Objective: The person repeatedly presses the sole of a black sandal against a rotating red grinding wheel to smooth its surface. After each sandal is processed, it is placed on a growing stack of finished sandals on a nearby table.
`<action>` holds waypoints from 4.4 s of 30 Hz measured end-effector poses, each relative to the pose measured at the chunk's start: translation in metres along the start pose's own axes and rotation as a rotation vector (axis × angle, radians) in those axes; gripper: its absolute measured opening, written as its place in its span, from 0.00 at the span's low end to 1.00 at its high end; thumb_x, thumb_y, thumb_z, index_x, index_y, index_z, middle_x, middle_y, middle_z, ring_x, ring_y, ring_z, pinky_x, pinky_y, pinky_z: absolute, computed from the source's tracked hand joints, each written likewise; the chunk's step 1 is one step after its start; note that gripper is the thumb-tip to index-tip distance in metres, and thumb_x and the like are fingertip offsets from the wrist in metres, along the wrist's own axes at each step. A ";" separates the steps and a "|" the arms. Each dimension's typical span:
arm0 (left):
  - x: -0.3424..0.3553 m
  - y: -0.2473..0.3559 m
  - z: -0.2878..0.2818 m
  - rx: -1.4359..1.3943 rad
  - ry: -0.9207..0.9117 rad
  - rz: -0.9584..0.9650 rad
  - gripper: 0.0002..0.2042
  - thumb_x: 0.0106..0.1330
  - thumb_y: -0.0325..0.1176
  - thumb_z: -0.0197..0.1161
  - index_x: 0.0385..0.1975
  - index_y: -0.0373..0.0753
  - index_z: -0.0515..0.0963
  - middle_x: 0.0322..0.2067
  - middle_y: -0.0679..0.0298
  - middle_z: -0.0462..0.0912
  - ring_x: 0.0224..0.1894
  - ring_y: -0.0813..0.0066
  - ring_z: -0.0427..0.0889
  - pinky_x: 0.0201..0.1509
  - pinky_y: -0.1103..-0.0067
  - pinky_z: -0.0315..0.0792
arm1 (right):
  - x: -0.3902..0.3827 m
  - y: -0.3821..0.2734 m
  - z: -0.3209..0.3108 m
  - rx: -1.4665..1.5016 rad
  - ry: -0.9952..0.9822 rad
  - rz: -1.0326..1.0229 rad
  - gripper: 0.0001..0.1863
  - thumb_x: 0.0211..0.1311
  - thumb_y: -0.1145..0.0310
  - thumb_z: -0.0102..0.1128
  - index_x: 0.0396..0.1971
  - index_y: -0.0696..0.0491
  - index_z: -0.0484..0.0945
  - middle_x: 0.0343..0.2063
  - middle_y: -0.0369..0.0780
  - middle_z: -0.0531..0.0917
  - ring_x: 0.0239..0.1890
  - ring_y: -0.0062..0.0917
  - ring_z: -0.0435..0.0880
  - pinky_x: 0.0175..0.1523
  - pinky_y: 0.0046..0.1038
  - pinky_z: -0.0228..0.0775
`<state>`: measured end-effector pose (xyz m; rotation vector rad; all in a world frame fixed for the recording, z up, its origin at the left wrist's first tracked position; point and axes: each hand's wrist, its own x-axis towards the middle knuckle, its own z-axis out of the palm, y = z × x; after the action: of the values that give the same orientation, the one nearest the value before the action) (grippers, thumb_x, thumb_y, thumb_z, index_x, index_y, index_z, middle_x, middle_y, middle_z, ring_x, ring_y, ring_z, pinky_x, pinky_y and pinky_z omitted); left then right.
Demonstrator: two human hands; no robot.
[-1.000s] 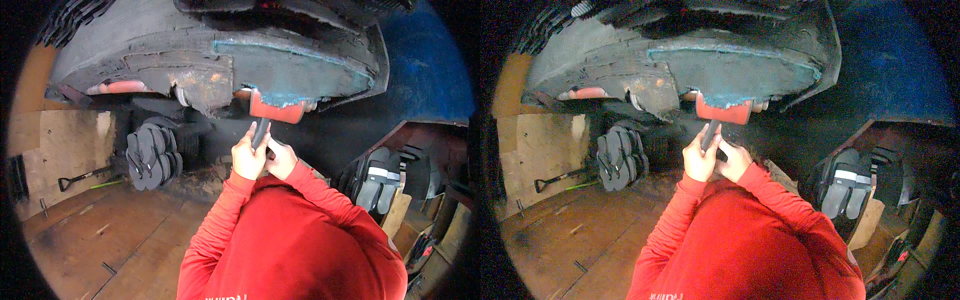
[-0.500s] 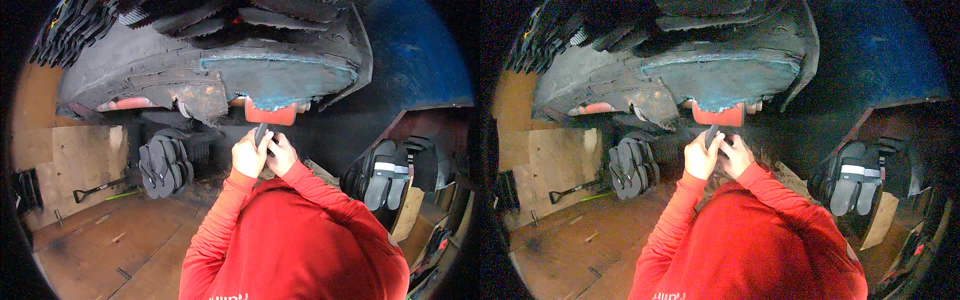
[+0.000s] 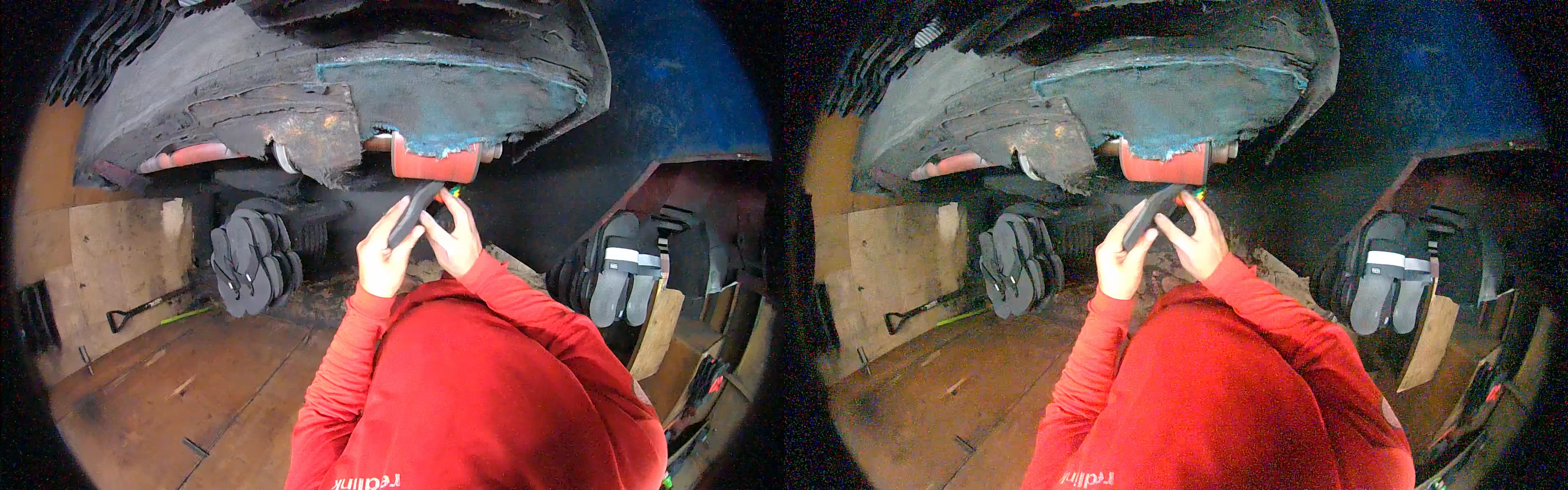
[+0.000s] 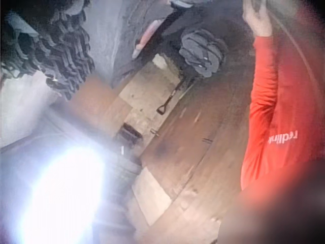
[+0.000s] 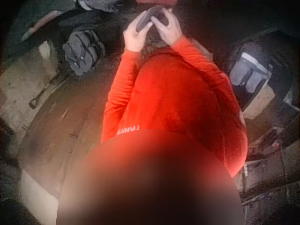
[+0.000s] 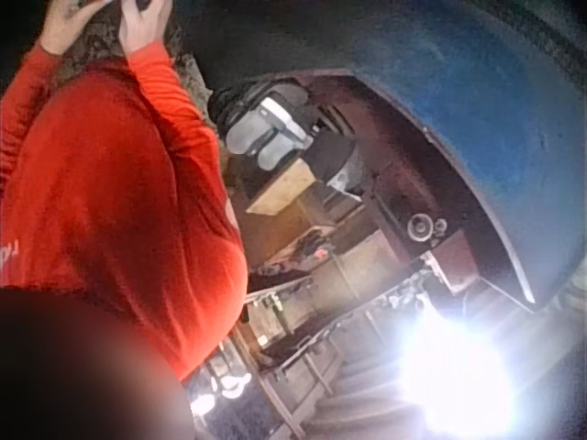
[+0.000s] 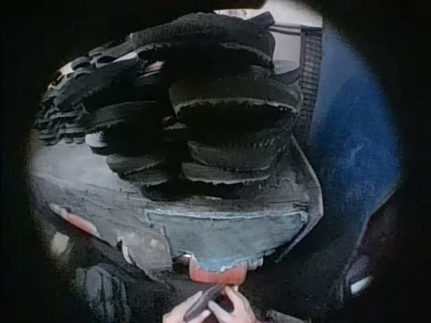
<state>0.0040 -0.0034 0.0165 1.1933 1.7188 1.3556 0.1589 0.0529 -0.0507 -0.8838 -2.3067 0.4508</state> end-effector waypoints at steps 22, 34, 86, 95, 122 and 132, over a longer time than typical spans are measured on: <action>0.049 0.050 0.007 0.498 -0.206 -0.147 0.18 0.68 0.39 0.66 0.46 0.29 0.80 0.30 0.55 0.87 0.20 0.74 0.85 0.21 0.78 0.76 | 0.024 0.054 0.019 1.912 -0.044 1.481 0.36 0.65 0.68 0.65 0.66 0.40 0.51 0.54 0.44 0.77 0.50 0.45 0.82 0.44 0.55 0.82; 0.056 0.087 -0.011 0.467 -0.227 -0.262 0.11 0.66 0.34 0.64 0.38 0.30 0.81 0.28 0.45 0.84 0.32 0.47 0.87 0.34 0.69 0.78 | 0.039 0.028 0.003 1.979 -0.179 1.419 0.38 0.64 0.62 0.68 0.67 0.45 0.53 0.52 0.44 0.81 0.51 0.41 0.83 0.46 0.51 0.82; -0.053 0.178 -0.055 0.468 -0.057 0.166 0.21 0.60 0.22 0.66 0.55 0.29 0.75 0.43 0.44 0.84 0.44 0.52 0.88 0.47 0.69 0.80 | 0.035 -0.041 -0.029 2.033 -0.278 0.965 0.44 0.68 0.72 0.60 0.74 0.39 0.41 0.52 0.52 0.77 0.53 0.51 0.81 0.58 0.54 0.74; -0.033 0.121 -0.032 0.478 -0.097 0.017 0.17 0.65 0.27 0.64 0.53 0.31 0.77 0.40 0.45 0.85 0.43 0.57 0.88 0.47 0.72 0.79 | 0.043 0.001 -0.016 1.980 -0.251 0.959 0.30 0.74 0.63 0.53 0.71 0.37 0.54 0.48 0.36 0.79 0.46 0.27 0.84 0.40 0.35 0.85; -0.040 0.126 -0.034 0.427 -0.026 -0.132 0.18 0.64 0.26 0.63 0.54 0.33 0.78 0.42 0.45 0.85 0.43 0.59 0.88 0.47 0.73 0.79 | 0.058 0.004 -0.015 1.669 -0.410 1.100 0.24 0.74 0.58 0.52 0.66 0.42 0.62 0.47 0.37 0.80 0.45 0.29 0.84 0.43 0.39 0.83; -0.146 0.040 -0.049 0.167 -0.050 -0.317 0.26 0.63 0.23 0.66 0.62 0.34 0.71 0.60 0.49 0.77 0.63 0.61 0.76 0.65 0.73 0.69 | 0.017 -0.007 -0.008 1.255 -0.342 0.520 0.55 0.57 0.77 0.70 0.76 0.53 0.39 0.72 0.49 0.58 0.73 0.32 0.57 0.73 0.31 0.55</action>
<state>0.0272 -0.1545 0.0606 0.9799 1.9195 1.0022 0.1506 0.0603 -0.0337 -0.7040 -1.4633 2.0717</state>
